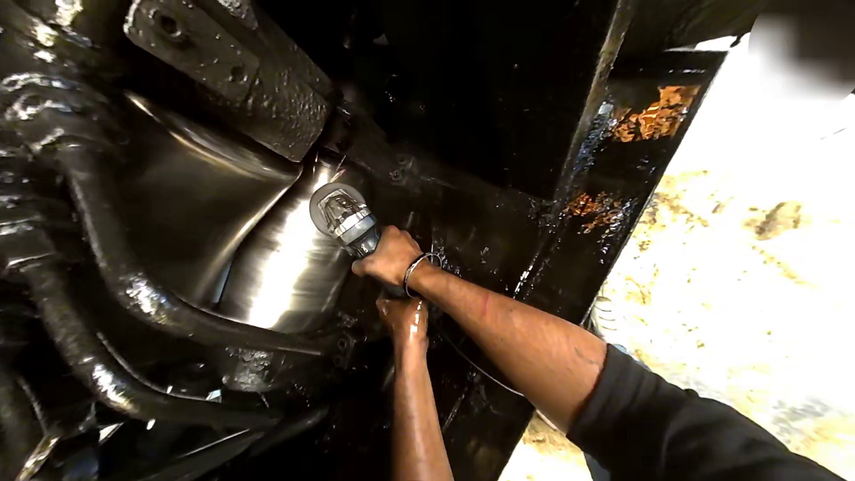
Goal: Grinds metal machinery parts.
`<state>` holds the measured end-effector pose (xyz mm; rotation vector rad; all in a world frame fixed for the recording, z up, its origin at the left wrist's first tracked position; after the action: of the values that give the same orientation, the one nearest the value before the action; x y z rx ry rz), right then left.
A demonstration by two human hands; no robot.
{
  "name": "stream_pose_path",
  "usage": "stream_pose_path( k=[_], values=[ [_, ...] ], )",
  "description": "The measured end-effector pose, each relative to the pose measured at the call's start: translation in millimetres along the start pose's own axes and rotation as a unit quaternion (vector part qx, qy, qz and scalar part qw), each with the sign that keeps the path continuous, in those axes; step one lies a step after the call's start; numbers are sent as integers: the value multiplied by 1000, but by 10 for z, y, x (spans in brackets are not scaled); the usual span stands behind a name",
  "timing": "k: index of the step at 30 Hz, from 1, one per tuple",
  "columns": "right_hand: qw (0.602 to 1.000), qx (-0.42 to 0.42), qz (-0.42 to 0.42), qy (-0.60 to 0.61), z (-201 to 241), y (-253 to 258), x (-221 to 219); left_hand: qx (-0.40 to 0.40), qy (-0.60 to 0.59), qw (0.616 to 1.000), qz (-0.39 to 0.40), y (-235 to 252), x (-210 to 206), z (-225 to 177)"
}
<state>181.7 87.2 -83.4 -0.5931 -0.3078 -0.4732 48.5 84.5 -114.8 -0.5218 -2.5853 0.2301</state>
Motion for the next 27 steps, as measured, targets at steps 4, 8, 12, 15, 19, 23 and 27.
stream_pose_path(
  k=[4,8,12,15,19,23,27],
  values=[
    [1000,-5,-3,3,-48,17,22,-2,8,1000,3,-5,-45,7],
    [1000,-6,-6,2,-55,19,53,-2,4,1000,-1,10,-67,6],
    [1000,-8,-1,3,-75,43,77,-3,29,1000,-1,11,-81,-33],
    [1000,-12,0,4,-87,39,99,7,37,999,1,38,-98,11],
    [1000,-12,-2,3,-73,38,113,10,17,1000,2,59,-110,30],
    [1000,-12,-5,13,-54,62,120,3,14,1000,4,55,-104,-49],
    [1000,-2,-6,25,-13,79,133,-14,27,999,11,54,-84,-123]
  ],
)
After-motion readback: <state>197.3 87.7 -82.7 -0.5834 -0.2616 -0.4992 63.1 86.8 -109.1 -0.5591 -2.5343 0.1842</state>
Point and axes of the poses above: each hand's wrist, its own y-axis towards the middle knuckle, its own x-axis out of the back of the hand, z = x × y, the point moved 6 cm from there along y, towards the middle knuckle, and after that the axes turned 15 degrees about -y, right-handed, at the moved point
